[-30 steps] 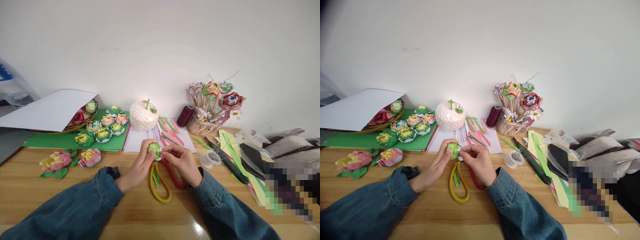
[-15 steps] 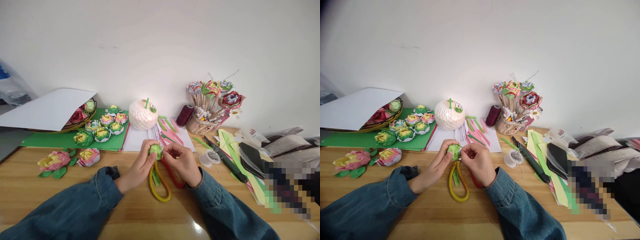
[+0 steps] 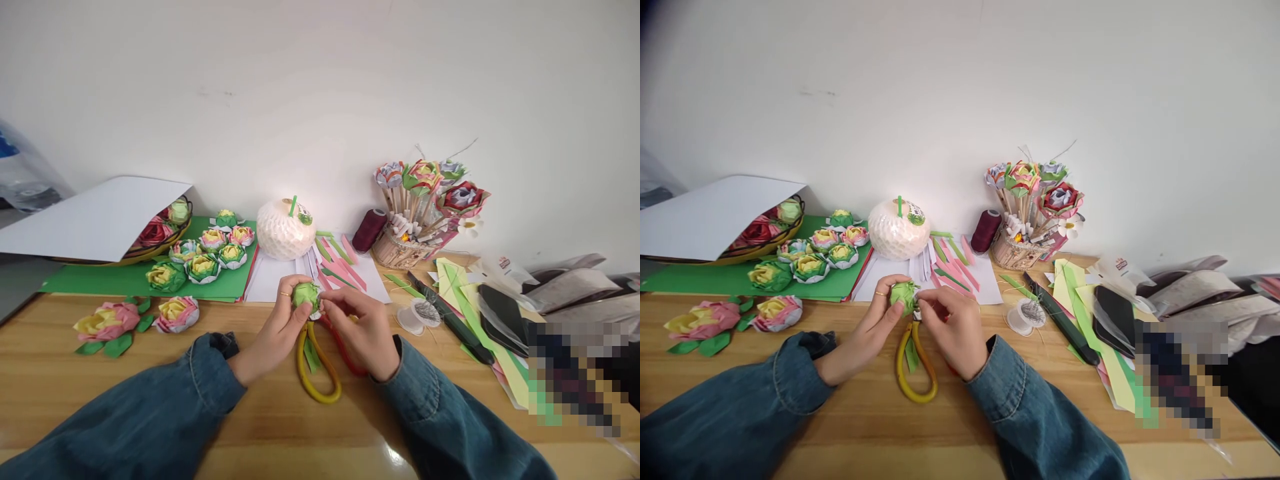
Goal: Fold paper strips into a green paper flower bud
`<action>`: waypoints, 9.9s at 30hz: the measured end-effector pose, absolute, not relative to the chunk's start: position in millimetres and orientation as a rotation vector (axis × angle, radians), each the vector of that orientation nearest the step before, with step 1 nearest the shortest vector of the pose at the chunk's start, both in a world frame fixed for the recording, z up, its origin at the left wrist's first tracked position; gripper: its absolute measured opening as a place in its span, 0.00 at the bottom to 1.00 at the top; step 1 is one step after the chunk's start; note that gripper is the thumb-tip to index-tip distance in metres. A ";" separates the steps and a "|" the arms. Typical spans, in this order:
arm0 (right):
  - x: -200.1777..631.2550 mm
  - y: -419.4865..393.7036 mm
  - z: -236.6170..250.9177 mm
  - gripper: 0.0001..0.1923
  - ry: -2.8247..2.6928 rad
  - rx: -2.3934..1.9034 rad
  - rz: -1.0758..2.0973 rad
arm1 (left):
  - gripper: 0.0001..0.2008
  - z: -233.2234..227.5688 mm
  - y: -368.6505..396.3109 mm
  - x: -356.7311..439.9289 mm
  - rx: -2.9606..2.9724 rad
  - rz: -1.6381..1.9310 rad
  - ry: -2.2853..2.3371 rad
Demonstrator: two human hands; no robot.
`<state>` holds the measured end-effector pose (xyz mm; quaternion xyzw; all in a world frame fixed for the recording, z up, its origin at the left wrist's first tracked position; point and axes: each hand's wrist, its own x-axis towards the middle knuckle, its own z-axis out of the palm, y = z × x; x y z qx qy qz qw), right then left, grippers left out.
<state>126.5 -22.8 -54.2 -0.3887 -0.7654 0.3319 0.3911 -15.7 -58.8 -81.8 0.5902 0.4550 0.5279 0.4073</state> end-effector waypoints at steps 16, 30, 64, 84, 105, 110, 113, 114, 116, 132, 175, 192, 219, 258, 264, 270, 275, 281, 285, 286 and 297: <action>124.7 -20.9 -48.1 0.09 -1.636 -1.051 1.356 | 0.14 -83.0 -58.6 -15.8 1.441 1.379 1.078; 138.6 -7.9 -42.5 0.05 -2.038 -0.710 0.960 | 0.21 -75.6 -55.8 -13.5 0.831 1.222 0.798; 135.7 -12.5 -51.1 0.06 -2.148 -0.858 0.719 | 0.18 -73.1 -58.2 -19.3 1.357 1.292 1.079; 131.6 -12.7 -48.7 0.10 -1.426 -0.980 1.643 | 0.16 -78.4 -60.1 -18.0 1.742 1.385 1.167; 132.6 -10.9 -52.5 0.10 -1.413 -0.849 1.774 | 0.17 -81.0 -62.1 -17.3 1.756 1.350 1.172; 131.7 -9.8 -56.0 0.08 -1.428 -0.748 1.717 | 0.16 -80.0 -64.0 -16.3 1.745 1.359 1.171; 129.5 -11.3 -54.2 0.07 -1.399 -0.755 1.722 | 0.16 -80.3 -63.6 -16.1 1.739 1.358 1.167; 128.6 -12.2 -53.2 0.08 -1.371 -0.763 1.735 | 0.16 -80.6 -63.3 -16.1 1.737 1.359 1.165; 126.6 -14.2 -51.1 0.08 -1.308 -0.784 1.768 | 0.16 -81.2 -62.9 -16.2 1.737 1.359 1.159; 122.3 -20.1 -44.5 0.12 -1.258 -0.823 1.767 | 0.17 -82.0 -64.3 -16.5 1.736 1.352 1.102; 134.0 -27.8 -52.2 0.06 -2.163 -0.721 0.499 | 0.17 -80.7 -58.2 -12.6 0.919 1.341 0.944; 133.3 -29.9 -58.9 0.08 -2.292 -0.725 -0.108 | 0.16 -82.3 -58.7 -12.7 1.000 1.305 0.966; 134.0 -21.7 -54.1 0.04 -2.059 -0.753 0.508 | 0.15 -71.2 -54.5 -13.6 0.688 1.296 0.756; 133.7 -18.3 -49.5 0.02 -2.148 -0.866 0.880 | 0.17 -74.7 -54.3 -16.5 0.848 1.245 0.887; 135.2 -21.0 -48.9 0.03 -2.245 -0.702 0.589 | 0.16 -79.5 -55.7 -18.1 0.879 1.220 0.888; 137.7 -21.0 -50.4 0.03 -2.321 -0.594 0.288 | 0.17 -77.2 -55.3 -17.5 0.823 1.215 0.897; 138.0 -16.8 -54.5 0.04 -2.350 -0.586 0.046 | 0.20 -75.8 -54.3 -16.5 0.790 1.177 0.906; 137.8 -17.0 -58.6 0.06 -2.373 -0.567 -0.286 | 0.20 -73.5 -55.4 -15.0 0.773 1.133 0.882; 137.3 -19.4 -54.2 0.05 -2.310 -0.633 0.124 | 0.19 -72.3 -55.8 -15.3 0.762 1.137 0.867; 136.9 -19.5 -52.3 0.06 -2.271 -0.672 0.309 | 0.19 -72.0 -55.7 -15.4 0.763 1.141 0.862; 136.2 -13.5 -46.1 0.10 -2.135 -0.791 1.086 | 0.18 -72.4 -55.2 -15.8 0.755 1.175 0.831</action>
